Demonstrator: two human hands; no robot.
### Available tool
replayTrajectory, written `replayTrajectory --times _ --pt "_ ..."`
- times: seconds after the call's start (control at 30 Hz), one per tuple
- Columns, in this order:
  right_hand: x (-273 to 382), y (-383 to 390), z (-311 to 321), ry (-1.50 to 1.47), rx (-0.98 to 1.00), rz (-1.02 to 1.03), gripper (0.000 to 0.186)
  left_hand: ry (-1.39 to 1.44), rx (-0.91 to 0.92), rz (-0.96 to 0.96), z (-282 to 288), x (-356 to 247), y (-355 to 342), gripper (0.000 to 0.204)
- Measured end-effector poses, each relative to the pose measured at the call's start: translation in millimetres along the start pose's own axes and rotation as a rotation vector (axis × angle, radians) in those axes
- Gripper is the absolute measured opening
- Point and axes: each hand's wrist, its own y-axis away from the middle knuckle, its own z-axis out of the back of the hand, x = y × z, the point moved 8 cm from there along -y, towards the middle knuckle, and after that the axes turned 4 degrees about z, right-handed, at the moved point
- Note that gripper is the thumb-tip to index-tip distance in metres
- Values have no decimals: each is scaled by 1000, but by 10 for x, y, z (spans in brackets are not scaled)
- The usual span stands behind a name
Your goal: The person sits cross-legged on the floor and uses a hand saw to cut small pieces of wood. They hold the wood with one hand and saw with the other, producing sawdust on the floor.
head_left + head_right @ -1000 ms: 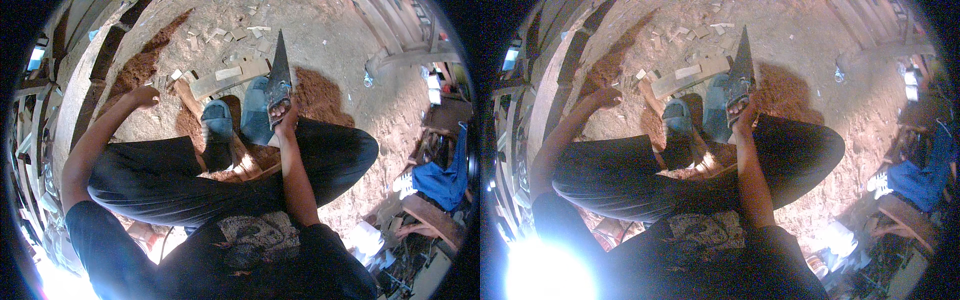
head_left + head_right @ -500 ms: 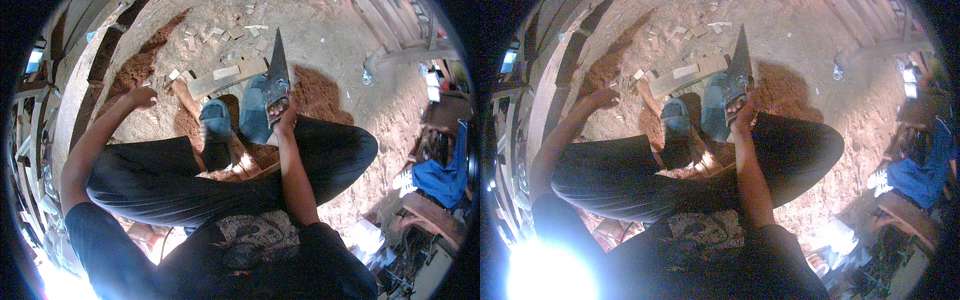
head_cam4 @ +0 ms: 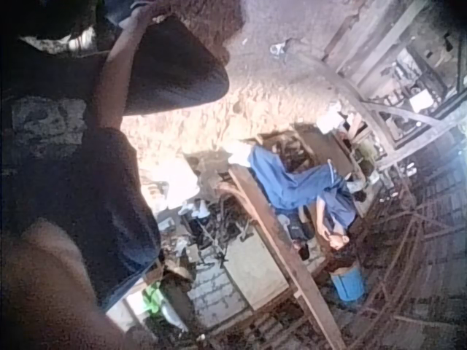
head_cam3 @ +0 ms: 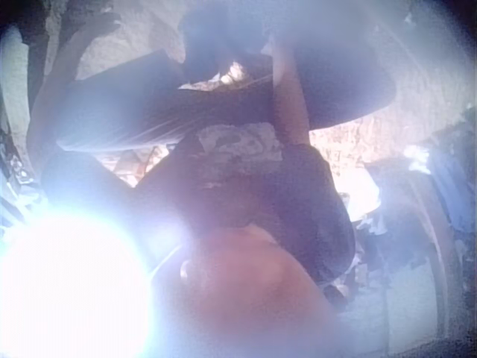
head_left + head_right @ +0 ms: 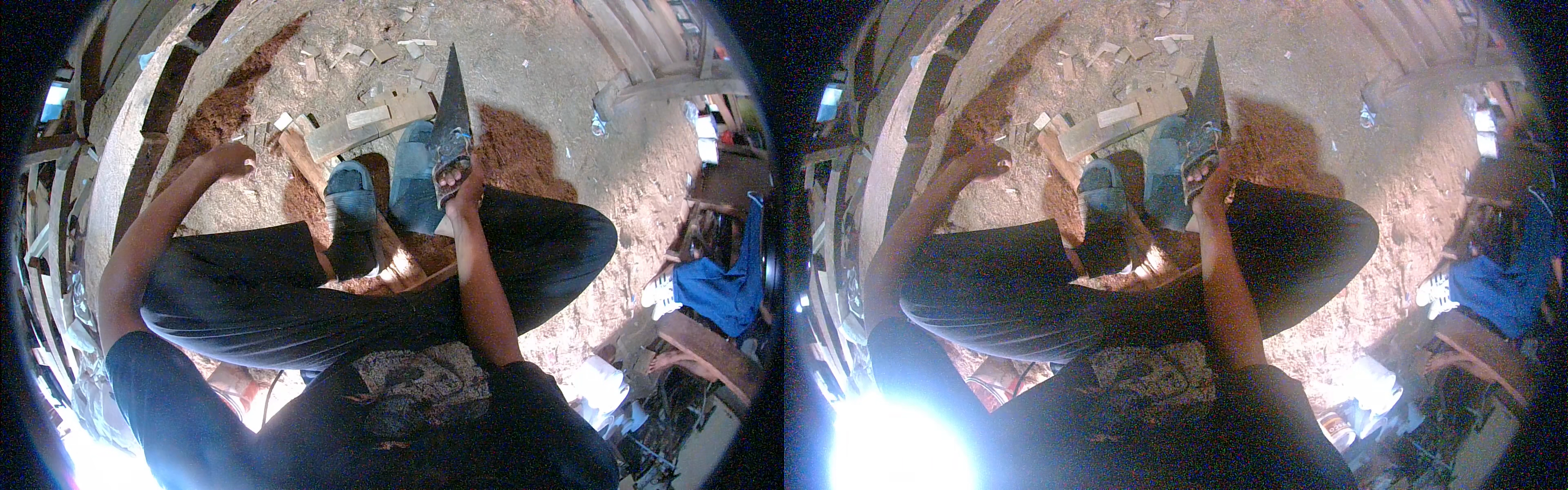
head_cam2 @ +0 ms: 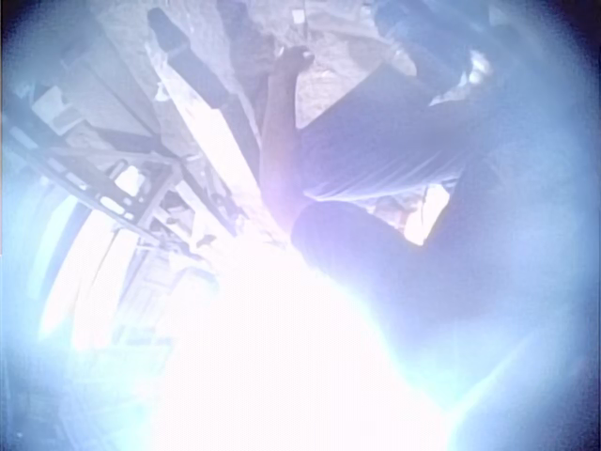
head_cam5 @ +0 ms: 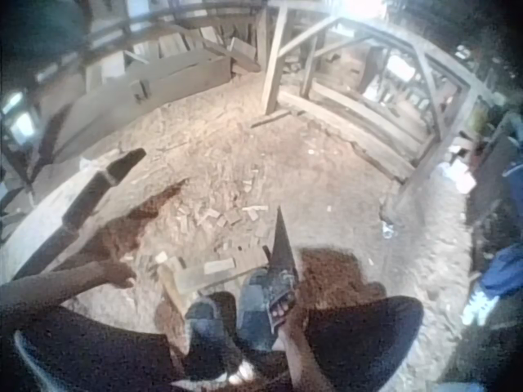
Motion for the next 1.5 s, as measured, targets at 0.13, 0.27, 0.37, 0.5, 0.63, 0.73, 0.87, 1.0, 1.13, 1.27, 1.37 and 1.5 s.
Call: replayTrajectory --times 0.13,0.27,0.37,0.5,0.63,0.73,0.87,1.0,1.13,1.27,1.37,1.5 --pt "-5 12 -35 -5 20 0 37 -26 -10 -15 -63 80 -52 29" --pt "-12 18 -46 -12 18 6 38 -8 -24 -25 -110 135 -81 30" --pt "3 -17 -18 -8 31 10 38 -25 -18 -18 -91 92 -85 30" --pt "15 -2 -40 21 48 12 38 -25 18 -12 -60 53 -51 30" --pt "4 14 -57 -3 36 -4 37 -10 -23 4 -56 76 -40 29" --pt "8 39 -89 -11 47 0 36 12 -24 4 -58 88 -40 28" --pt "23 47 -90 11 50 19 36 28 -7 9 -60 80 -51 28" --pt "7 12 -33 4 9 3 36 19 -30 -27 -79 102 -64 27" --pt "5 -11 -31 -7 26 13 38 29 -34 3 -97 128 -80 26" --pt "-14 5 -31 -15 11 2 39 31 -42 29 -159 214 -101 29" --pt "-3 16 -47 8 26 8 40 -21 -2 37 -204 251 -154 26" --pt "-32 -41 -39 -32 94 -21 41 -44 11 69 -303 360 -282 21"
